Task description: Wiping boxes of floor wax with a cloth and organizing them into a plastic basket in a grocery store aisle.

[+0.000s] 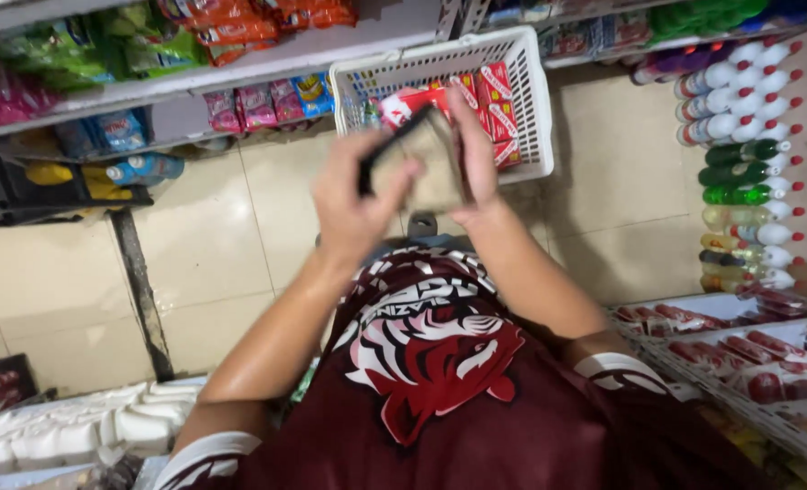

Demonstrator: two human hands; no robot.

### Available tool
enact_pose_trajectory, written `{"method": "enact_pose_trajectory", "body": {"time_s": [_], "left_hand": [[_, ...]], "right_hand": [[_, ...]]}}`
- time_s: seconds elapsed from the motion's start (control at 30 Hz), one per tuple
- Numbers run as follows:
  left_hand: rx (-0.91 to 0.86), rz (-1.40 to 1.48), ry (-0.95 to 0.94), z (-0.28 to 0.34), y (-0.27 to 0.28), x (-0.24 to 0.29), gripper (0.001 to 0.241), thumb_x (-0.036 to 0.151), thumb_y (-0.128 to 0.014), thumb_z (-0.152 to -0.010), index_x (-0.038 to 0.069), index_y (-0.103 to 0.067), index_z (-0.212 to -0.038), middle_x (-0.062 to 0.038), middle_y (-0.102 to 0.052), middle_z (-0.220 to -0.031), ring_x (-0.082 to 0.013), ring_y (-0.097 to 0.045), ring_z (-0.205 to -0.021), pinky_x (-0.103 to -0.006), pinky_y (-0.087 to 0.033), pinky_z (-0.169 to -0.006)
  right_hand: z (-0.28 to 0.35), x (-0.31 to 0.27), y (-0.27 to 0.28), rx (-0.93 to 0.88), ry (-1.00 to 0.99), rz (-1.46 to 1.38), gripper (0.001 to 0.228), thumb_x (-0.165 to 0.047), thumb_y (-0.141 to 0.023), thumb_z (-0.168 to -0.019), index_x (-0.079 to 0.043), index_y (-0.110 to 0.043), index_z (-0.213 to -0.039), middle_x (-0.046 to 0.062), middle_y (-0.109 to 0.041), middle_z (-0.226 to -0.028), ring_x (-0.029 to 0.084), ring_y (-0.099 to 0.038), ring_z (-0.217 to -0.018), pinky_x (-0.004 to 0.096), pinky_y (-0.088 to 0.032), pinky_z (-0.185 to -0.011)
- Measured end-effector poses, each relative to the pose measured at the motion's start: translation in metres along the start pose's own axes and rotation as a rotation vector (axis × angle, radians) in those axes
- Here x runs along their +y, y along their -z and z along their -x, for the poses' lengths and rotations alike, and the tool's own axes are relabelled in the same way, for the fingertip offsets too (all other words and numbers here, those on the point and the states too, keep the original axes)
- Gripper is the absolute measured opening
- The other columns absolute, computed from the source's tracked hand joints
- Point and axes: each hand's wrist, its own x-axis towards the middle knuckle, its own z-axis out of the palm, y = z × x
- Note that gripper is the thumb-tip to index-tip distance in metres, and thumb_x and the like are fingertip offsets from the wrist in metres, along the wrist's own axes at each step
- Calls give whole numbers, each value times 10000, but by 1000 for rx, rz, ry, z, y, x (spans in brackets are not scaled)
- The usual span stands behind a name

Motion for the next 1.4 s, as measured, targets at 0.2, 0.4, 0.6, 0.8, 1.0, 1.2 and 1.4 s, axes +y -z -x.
{"method": "enact_pose_trajectory", "body": {"time_s": [0.2,0.4,0.6,0.8,1.0,1.2,1.4], "left_hand": [[264,-84,-2,-37,32,10,344,86,-772,-983,17,-543,-1230,-115,-650,-1107,-238,-638,-937,-350,-542,-874],[90,-87,-1,8,41,6,466,145,-835,-884,19,-565,-1242,-131,-669,-1041,-253,-657,-851,-353,-555,-782],[14,-40,-161,11,84,-21,462,121,-898,-822,1,-611,-1165,-127,-669,-1002,-250,-632,-857,-354,-551,-770],[177,-120,-76,-18,139,-40,436,122,-823,-933,30,-530,-1244,-120,-631,-1079,-246,-634,-885,-351,-542,-803],[138,-6,-81,18,146,-62,416,253,-809,-951,63,-642,-1282,-148,-681,-1097,-373,-685,-1007,-466,-539,-924],[36,25,-127,24,171,-74,414,284,-789,-952,64,-664,-1280,-129,-683,-1041,-335,-701,-944,-407,-562,-872],[15,-81,-73,-1,206,-84,428,93,-698,-1047,30,-493,-1418,-158,-649,-1197,-262,-678,-1009,-353,-578,-907]], "right_hand": [[5,28,-4,269,-52,150,466,-363,-526,-1094,-25,-580,-1410,121,-687,-1303,159,-683,-1078,323,-569,-925],[-18,29,-25,242,-18,124,371,-392,-595,-1031,-50,-668,-1155,49,-694,-1000,134,-654,-828,280,-542,-687],[-28,69,-39,70,-91,-48,345,-409,-574,-1043,-105,-710,-953,25,-734,-862,123,-636,-658,241,-452,-522],[-31,126,-48,235,-26,145,476,-352,-496,-1104,-11,-573,-1429,115,-696,-1301,174,-688,-1115,344,-563,-974],[-49,143,-43,447,30,133,432,-403,-585,-1022,-7,-690,-1158,194,-749,-1103,261,-754,-925,367,-636,-794],[-52,169,-32,449,-33,75,559,-527,-583,-972,-29,-676,-1207,224,-732,-1153,280,-730,-884,324,-600,-663],[-47,209,-49,379,25,158,460,-345,-498,-1094,-10,-599,-1392,125,-703,-1288,167,-692,-1060,312,-551,-905]]}}
